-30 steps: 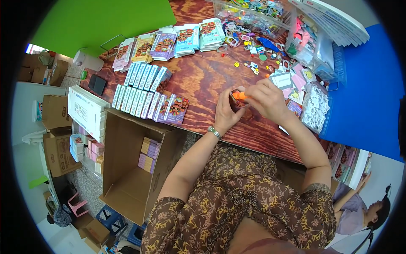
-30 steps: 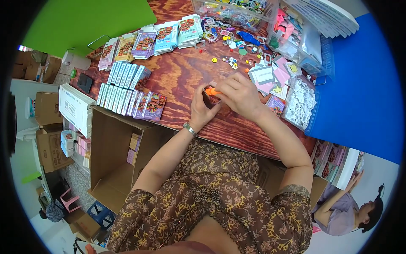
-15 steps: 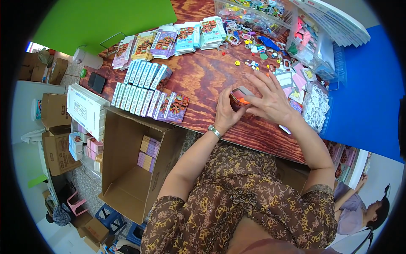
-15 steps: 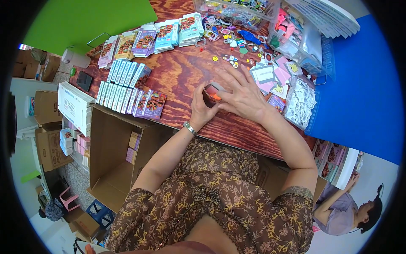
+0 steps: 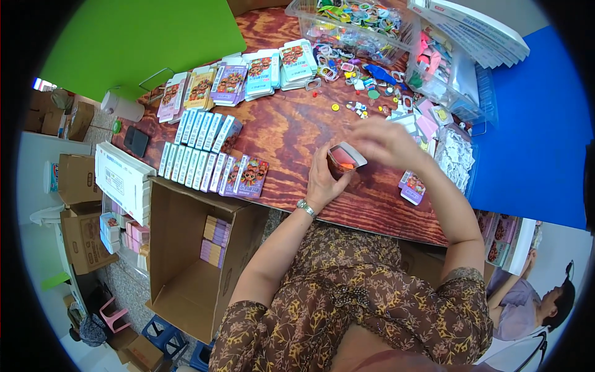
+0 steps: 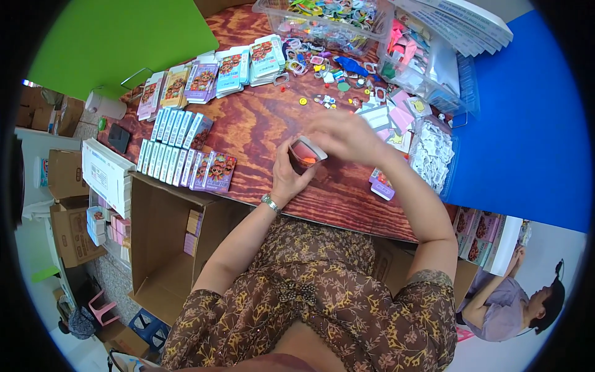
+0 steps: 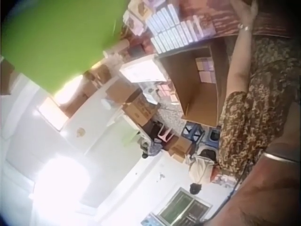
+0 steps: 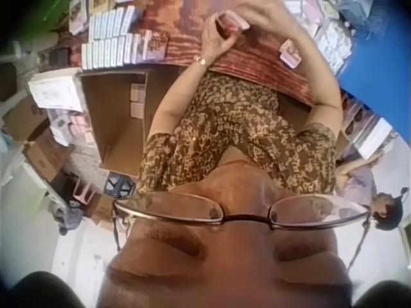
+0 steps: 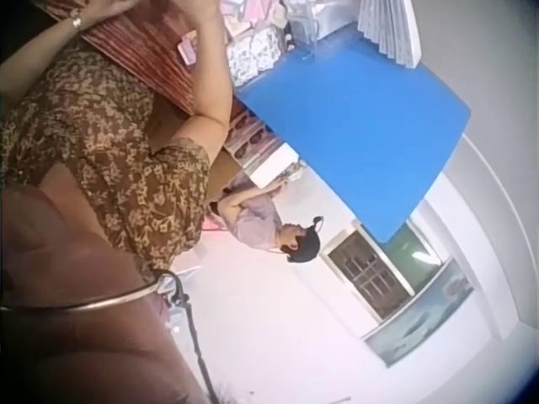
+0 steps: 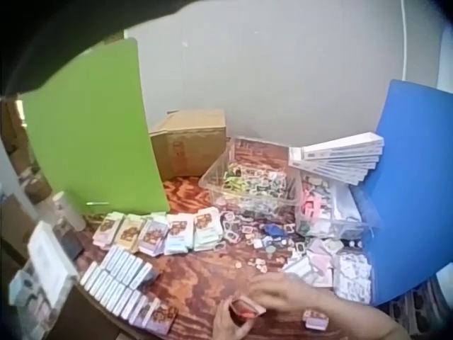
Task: The recorder is packaging small toy cards or packets into stacks at a workbench.
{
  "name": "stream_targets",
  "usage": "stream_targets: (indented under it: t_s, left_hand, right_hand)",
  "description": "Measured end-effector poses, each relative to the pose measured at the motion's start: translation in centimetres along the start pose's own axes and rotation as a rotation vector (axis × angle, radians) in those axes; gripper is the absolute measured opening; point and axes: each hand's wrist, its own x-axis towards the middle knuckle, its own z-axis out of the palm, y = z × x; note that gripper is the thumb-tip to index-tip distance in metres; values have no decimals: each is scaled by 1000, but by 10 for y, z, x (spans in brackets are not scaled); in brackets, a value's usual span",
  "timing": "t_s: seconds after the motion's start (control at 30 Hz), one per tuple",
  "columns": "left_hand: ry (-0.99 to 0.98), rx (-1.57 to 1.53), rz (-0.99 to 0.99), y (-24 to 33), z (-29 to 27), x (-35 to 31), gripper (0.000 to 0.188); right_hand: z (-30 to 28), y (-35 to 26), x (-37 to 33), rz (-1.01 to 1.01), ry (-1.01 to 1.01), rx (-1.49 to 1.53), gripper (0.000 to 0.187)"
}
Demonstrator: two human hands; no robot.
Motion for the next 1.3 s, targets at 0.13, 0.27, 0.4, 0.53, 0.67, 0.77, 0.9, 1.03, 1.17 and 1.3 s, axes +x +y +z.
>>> stream_targets:
  t_s: [0.13,0.27,0.4,0.53,0.67,0.77,0.9,1.03,1.17,1.3]
  left_hand:
    - [-10,-14,5,2,3,2,89]
    - [-26,-45,-9,4,3,5,89]
    - [-41,-28,-33,7,0,6,87]
    - [-7,20,30,7,4,8,84]
    - [-5,32,20,3,-5,5,84]
    - [-29,1,24,10,-4,8,83]
    - [-107,-60,-45,13,3,10,79]
    - [-84,-45,-44,8,-2,3,79]
    - [-55,-43,-54,19,1,7,82]
    - [-28,-19,0,19,3,6,78]
  right_hand:
    - [-27,74,24,255,257,-190,19]
    - [-8,152,47,424,179,-531,21]
    - [15,161,66,455,70,-928,20]
    - [4,163,64,456,-39,-937,19]
    - [5,90,51,223,255,-416,18]
    - [10,-1,13,43,328,40,17]
    - [36,-12,-19,-231,376,-301,17]
    - [54,-7,-33,-187,452,-313,21]
    - [5,2,-89,42,564,-323,25]
    - [-47,73,-179,585,651,-479,16]
